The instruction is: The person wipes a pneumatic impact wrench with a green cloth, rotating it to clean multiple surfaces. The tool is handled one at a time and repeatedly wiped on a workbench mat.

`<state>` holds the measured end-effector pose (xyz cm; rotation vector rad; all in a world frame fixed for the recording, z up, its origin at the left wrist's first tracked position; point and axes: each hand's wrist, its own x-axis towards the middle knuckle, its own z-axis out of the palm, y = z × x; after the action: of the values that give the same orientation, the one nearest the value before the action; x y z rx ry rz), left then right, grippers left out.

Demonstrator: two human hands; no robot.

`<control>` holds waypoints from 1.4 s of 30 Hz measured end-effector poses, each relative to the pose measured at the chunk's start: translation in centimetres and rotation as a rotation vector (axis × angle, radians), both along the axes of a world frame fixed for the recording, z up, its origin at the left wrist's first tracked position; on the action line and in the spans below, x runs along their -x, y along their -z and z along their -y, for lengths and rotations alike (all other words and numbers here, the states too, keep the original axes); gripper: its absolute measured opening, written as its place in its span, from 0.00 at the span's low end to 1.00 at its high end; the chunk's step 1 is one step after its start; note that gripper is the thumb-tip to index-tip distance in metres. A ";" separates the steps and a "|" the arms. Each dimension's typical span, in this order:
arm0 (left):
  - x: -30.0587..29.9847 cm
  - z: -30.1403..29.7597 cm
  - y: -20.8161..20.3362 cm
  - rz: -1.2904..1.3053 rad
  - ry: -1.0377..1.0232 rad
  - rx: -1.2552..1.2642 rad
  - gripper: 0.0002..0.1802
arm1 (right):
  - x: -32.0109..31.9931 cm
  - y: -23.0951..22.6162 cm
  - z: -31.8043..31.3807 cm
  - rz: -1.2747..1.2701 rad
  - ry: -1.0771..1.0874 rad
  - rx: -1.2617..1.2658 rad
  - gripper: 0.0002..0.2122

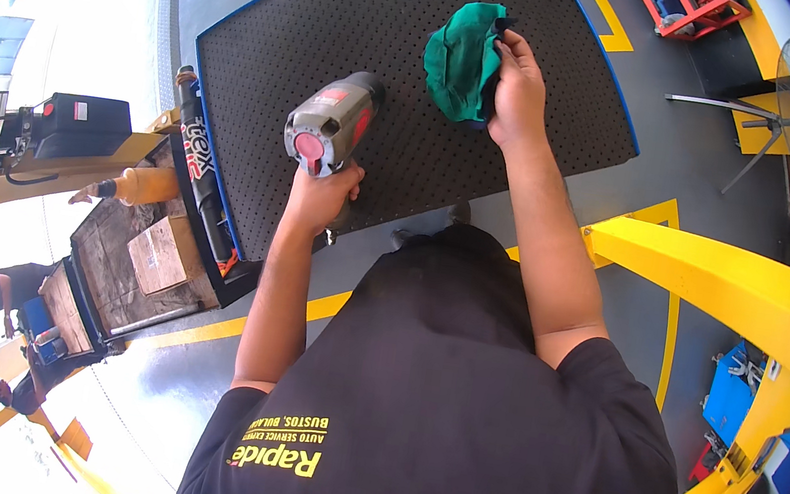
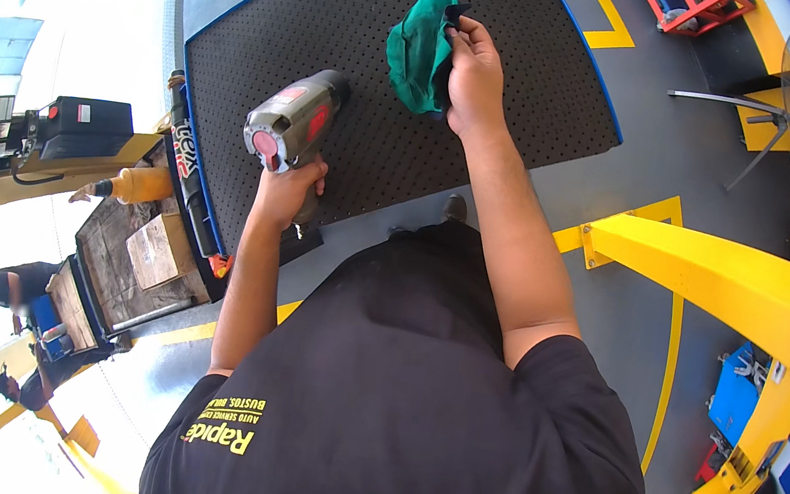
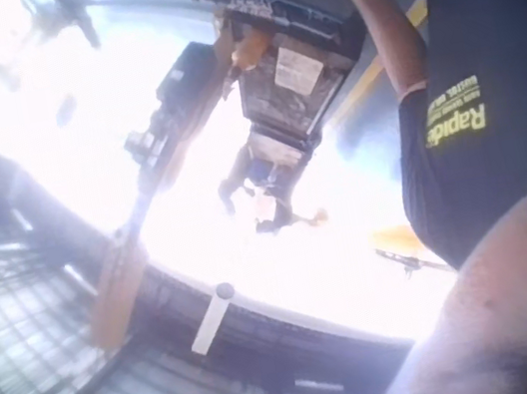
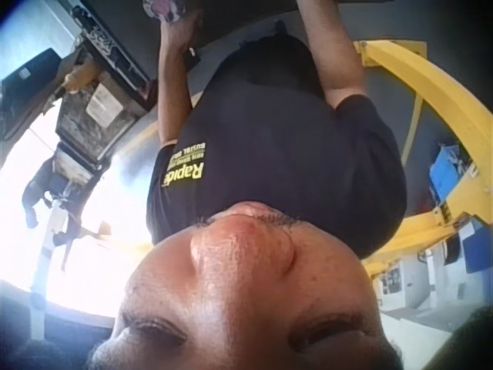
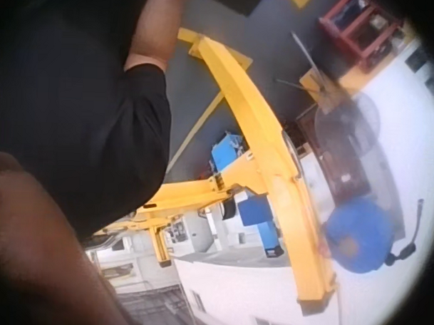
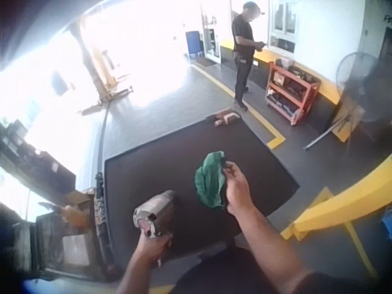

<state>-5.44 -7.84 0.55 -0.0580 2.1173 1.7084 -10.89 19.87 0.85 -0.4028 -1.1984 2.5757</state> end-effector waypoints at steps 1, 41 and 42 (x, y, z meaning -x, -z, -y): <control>0.0 0.0 0.0 -0.002 -0.003 -0.005 0.02 | 0.2 -0.4 -0.4 -0.031 -0.040 0.037 0.10; 1.8 2.6 -1.5 0.455 -0.173 -0.642 0.33 | 2.9 0.0 -1.5 0.085 -0.293 0.233 0.20; 1.7 2.4 -1.4 0.453 -0.183 -0.654 0.31 | 3.1 -0.8 -0.7 0.061 -0.309 0.261 0.19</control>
<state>-7.13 -10.21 1.97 -0.4106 1.2019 2.1638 -14.03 20.59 1.61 -0.3765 -1.0127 3.0223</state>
